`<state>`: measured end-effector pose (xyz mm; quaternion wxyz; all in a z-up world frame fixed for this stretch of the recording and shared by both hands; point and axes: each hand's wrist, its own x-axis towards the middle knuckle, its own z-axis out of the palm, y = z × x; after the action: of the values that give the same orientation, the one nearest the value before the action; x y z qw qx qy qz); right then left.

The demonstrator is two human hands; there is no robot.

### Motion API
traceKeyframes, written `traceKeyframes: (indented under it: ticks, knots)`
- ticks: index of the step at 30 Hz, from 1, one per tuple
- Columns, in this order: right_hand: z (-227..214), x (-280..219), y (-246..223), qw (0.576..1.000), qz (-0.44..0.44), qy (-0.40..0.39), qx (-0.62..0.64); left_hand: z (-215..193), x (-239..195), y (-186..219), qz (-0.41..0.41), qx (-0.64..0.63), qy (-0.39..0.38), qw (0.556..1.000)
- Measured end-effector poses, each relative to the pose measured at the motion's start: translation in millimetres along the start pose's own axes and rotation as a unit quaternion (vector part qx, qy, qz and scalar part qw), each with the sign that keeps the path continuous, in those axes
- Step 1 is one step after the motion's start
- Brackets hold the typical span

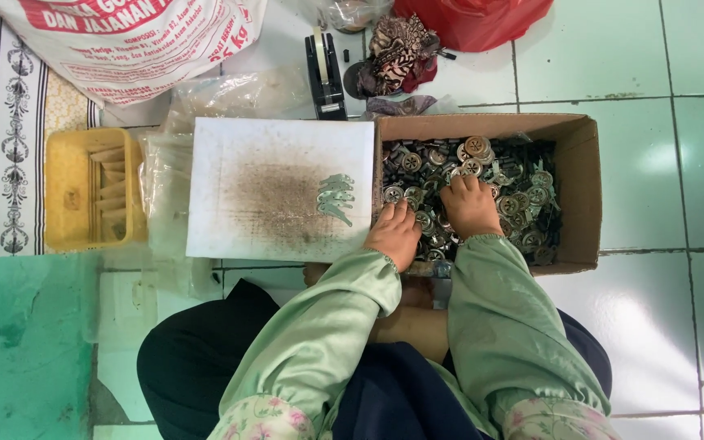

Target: Sorting and packaging small metal components from a bulk box into individual plastic bags.

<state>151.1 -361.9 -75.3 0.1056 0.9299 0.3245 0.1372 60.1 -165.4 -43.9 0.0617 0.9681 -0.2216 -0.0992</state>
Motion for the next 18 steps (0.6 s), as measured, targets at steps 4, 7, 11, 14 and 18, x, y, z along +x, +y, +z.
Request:
traceKeyframes:
  ticks: [4,7,11,14,18]
  knots:
    - [-14.1,5.2,-0.8,1.0,-0.021,-0.016,-0.013,-3.5,0.2,4.1,-0.107,-0.293,-0.088,0.946]
    - [-12.0,7.3,-2.8,1.0,-0.028,-0.009,-0.012,2.7,2.3,-0.3,-0.01,-0.034,0.019,0.999]
    - [-4.4,6.1,-2.6,0.999,-0.048,0.01,0.014,-2.4,2.2,-0.1,-0.009,-0.017,-0.048,0.999]
    - [-9.7,7.8,-1.5,0.998,-0.047,0.033,0.029,-12.0,0.5,0.2,-0.003,-0.046,-0.016,0.999]
    - [-15.7,5.5,-1.7,0.997,-0.044,0.04,0.039,14.4,9.8,-4.7,0.01,0.036,-0.097,0.995]
